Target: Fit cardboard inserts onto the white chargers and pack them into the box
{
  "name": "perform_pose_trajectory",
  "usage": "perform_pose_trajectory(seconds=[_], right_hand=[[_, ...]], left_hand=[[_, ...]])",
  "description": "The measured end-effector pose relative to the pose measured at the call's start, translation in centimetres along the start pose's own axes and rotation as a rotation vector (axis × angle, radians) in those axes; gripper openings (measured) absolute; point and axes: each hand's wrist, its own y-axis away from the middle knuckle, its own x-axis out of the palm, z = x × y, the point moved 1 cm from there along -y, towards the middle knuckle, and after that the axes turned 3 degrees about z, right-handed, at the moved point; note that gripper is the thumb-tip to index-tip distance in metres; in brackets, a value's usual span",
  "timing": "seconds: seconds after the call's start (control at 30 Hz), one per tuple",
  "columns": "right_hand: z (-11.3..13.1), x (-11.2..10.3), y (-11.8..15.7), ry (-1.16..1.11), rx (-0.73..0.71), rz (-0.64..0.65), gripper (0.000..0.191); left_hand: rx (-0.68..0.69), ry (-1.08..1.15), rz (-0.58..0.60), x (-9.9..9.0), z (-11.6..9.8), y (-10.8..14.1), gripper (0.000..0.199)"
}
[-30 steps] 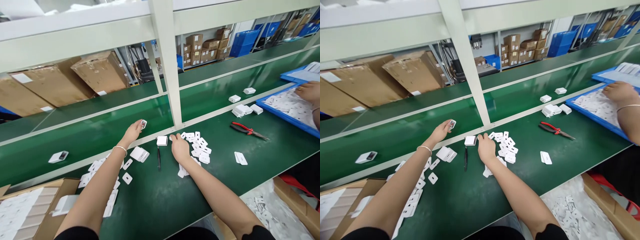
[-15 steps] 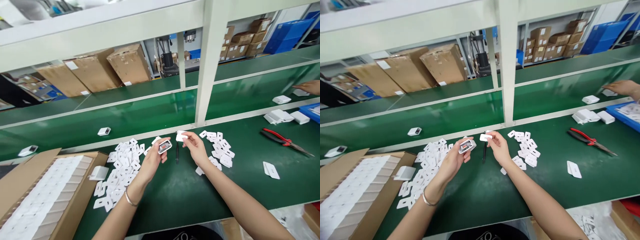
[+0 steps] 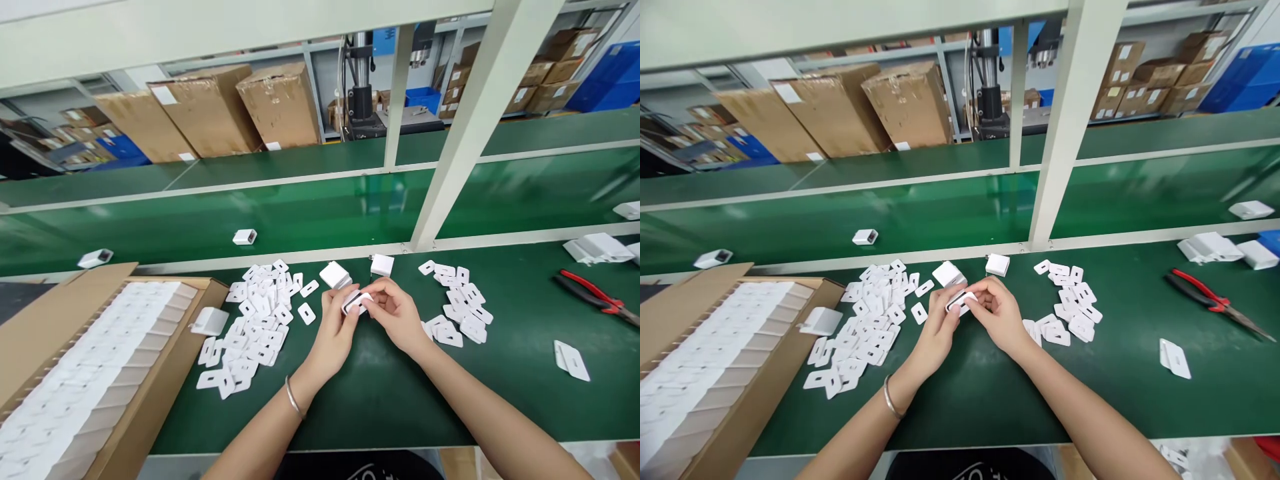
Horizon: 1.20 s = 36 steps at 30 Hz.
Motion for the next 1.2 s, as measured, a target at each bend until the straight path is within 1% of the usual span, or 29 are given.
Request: perform_pose_trajectory(seconds=[0.1,0.17,0.27,0.3,0.37,0.43,0.53,0.63,0.7,0.77,0.9,1.03,1.13,1.2], right_hand=[[-0.1,0.0,0.1,0.049,-0.033,0.003,0.024],[-0.2,-0.1,0.1,0.078,-0.027,0.025,0.027],[-0.2,-0.4,0.0,0.089,0.031,0.089,0.049],[-0.2,-0.5,0.0,0.086,0.045,0.127,0.053],[-0.1,-0.5,0.0,0.078,0.046,0.207,0.049],[0.1,-0.4,0.0,0.071,0.021,0.241,0.047],[0.4,-0.5,-0.1,0.08,-0.016,0.197,0.046],[0.8,-0.8,-0.1,0.133,-0.045,0.153,0.043],[1.1,-1.0,0.0,0.168,-0.079,0.128,0.041],[1.3,-1.1,0.0,0.192,-0.111,0.106,0.04],[1.4,-0.9,0.1,0.232,-0.111,0.09,0.041],[0.9,-0.6,0.1,0.245,-0.085,0.092,0.04],[0.3,-0.5,0.0,0.249,-0.032,0.034,0.037],[0.0,-0.6,-0.2,0.224,0.006,0.007,0.037]], left_hand=[[-0.014,-0.056,0.014,0.0,0.0,0.1,0.042],[0.001,-0.068,0.026,-0.1,-0.2,0.1,0.04],[0.072,-0.071,0.049,-0.2,-0.6,0.1,0.04],[0.101,-0.071,0.049,-0.3,-0.7,0.1,0.041],[0.149,-0.071,0.033,-0.5,-0.8,0.1,0.043],[0.182,-0.057,0.003,-0.5,-0.9,0.1,0.043],[0.2,0.067,-0.012,-0.3,-0.7,0.0,0.043],[0.16,0.283,0.014,0.1,-0.4,-0.2,0.056],[0.145,0.369,0.021,0.2,-0.3,-0.5,0.059],[0.134,0.384,0.022,0.1,-0.2,-0.8,0.052],[0.106,0.31,-0.019,-0.2,-0.2,-0.9,0.041],[0.097,0.277,-0.061,-0.2,-0.1,-0.8,0.038],[0.065,0.295,-0.037,0.0,0.2,-1.0,0.037],[0.059,0.313,-0.013,0.1,0.2,-1.2,0.04]])
